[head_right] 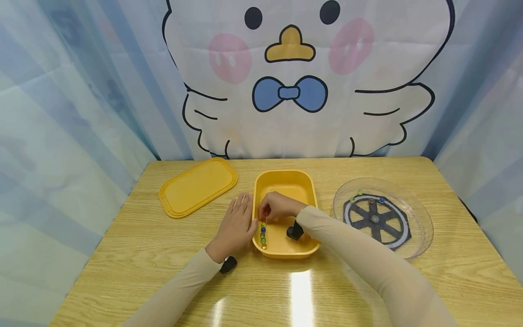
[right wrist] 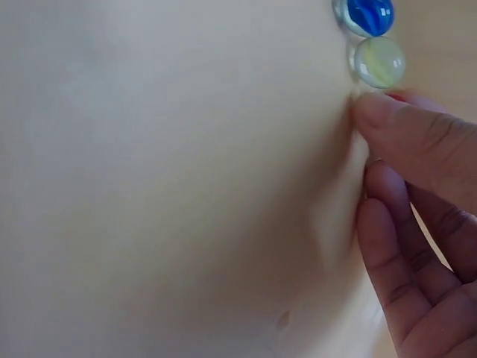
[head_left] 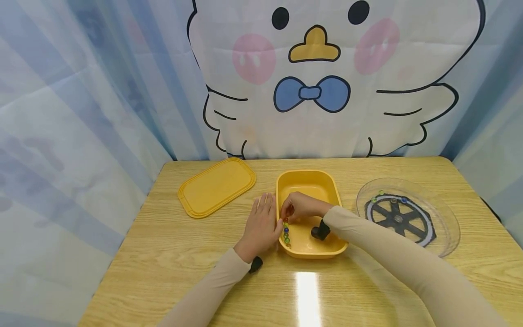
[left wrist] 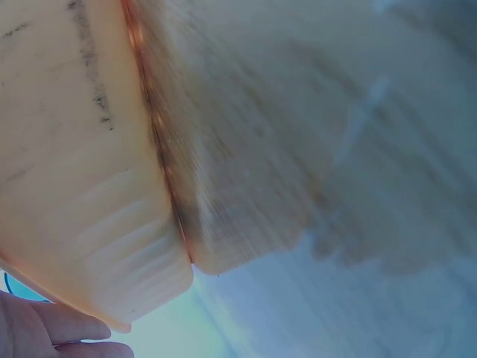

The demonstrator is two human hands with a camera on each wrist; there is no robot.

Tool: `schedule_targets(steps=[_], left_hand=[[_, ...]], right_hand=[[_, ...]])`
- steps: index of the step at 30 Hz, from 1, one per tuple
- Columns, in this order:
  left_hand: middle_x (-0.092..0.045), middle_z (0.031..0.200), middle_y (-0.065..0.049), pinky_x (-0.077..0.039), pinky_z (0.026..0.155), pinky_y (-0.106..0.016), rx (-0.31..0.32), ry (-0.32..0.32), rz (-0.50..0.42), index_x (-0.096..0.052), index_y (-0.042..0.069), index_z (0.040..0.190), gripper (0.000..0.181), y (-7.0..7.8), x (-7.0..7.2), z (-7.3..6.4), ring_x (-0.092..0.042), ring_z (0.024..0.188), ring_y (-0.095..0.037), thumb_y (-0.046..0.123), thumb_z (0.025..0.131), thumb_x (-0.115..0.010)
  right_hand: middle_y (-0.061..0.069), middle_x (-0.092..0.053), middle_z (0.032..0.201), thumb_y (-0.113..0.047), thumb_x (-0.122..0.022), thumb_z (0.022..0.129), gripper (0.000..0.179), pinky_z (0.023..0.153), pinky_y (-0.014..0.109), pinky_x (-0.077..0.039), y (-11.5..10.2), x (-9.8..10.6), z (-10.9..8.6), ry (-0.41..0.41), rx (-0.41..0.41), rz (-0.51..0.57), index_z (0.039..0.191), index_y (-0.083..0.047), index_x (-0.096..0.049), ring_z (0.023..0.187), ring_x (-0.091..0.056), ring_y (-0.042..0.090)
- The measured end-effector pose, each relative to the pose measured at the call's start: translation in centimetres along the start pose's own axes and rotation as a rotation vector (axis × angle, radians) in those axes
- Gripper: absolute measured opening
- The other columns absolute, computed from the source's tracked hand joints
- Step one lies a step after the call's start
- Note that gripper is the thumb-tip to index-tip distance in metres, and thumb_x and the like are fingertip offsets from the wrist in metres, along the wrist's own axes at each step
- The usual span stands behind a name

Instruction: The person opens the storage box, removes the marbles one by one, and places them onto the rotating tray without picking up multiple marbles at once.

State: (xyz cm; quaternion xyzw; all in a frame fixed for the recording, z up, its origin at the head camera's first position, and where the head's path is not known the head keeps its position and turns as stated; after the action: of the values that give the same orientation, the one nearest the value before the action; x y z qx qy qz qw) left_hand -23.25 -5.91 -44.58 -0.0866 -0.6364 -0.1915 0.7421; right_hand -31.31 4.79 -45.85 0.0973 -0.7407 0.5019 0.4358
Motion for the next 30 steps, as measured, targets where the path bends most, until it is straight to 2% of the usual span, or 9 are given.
schedule_targets(steps=[8,16,21,30], left_hand=[[-0.033,0.150,-0.019,-0.019,0.118,-0.044,0.010,-0.020,0.000,-0.030,-0.005,0.144,0.062,-0.1,0.0,0.0,-0.024,0.144,-0.030,0.031,0.096,-0.042],[-0.033,0.150,-0.020,-0.018,0.118,-0.045,0.013,-0.021,-0.006,-0.029,-0.005,0.145,0.062,-0.2,-0.2,0.1,-0.024,0.144,-0.030,0.032,0.096,-0.043],[-0.031,0.151,-0.020,-0.018,0.118,-0.045,0.021,-0.030,-0.011,-0.028,-0.005,0.145,0.063,-0.1,-0.2,0.1,-0.022,0.144,-0.030,0.032,0.097,-0.042],[-0.030,0.151,-0.020,-0.018,0.118,-0.045,0.024,-0.026,-0.016,-0.028,-0.005,0.145,0.063,-0.1,-0.2,0.1,-0.022,0.144,-0.031,0.032,0.097,-0.043]], right_hand=[[0.004,-0.073,0.077,0.001,-0.074,0.074,0.010,0.067,0.017,-0.053,0.3,0.6,0.0,0.019,0.022,0.024,0.081,-0.006,-0.075,0.068,-0.061,0.001],[0.005,-0.073,0.080,-0.003,-0.074,0.076,0.007,0.070,0.018,-0.053,-0.2,1.8,-0.4,0.082,0.025,0.034,0.083,-0.005,-0.074,0.071,-0.063,0.003],[0.006,-0.073,0.083,-0.004,-0.073,0.077,0.010,0.072,0.021,-0.054,-0.8,2.8,-1.1,0.124,0.006,0.071,0.087,-0.004,-0.074,0.073,-0.063,0.006],[0.013,-0.072,0.094,-0.005,-0.069,0.082,0.018,0.077,0.027,-0.056,-1.8,5.1,-3.5,0.192,0.036,0.159,0.098,0.004,-0.070,0.083,-0.068,0.018]])
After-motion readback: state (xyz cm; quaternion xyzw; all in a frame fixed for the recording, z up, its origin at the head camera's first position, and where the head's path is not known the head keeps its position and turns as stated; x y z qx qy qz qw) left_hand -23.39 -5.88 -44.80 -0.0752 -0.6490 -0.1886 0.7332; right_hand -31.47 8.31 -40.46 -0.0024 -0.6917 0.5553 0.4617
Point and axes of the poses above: each hand's wrist, its own z-axis towards the middle knuckle, its own x-axis out of the back of the hand, y = z × x, the point moved 5 cm from there along z, towards the middle knuckle
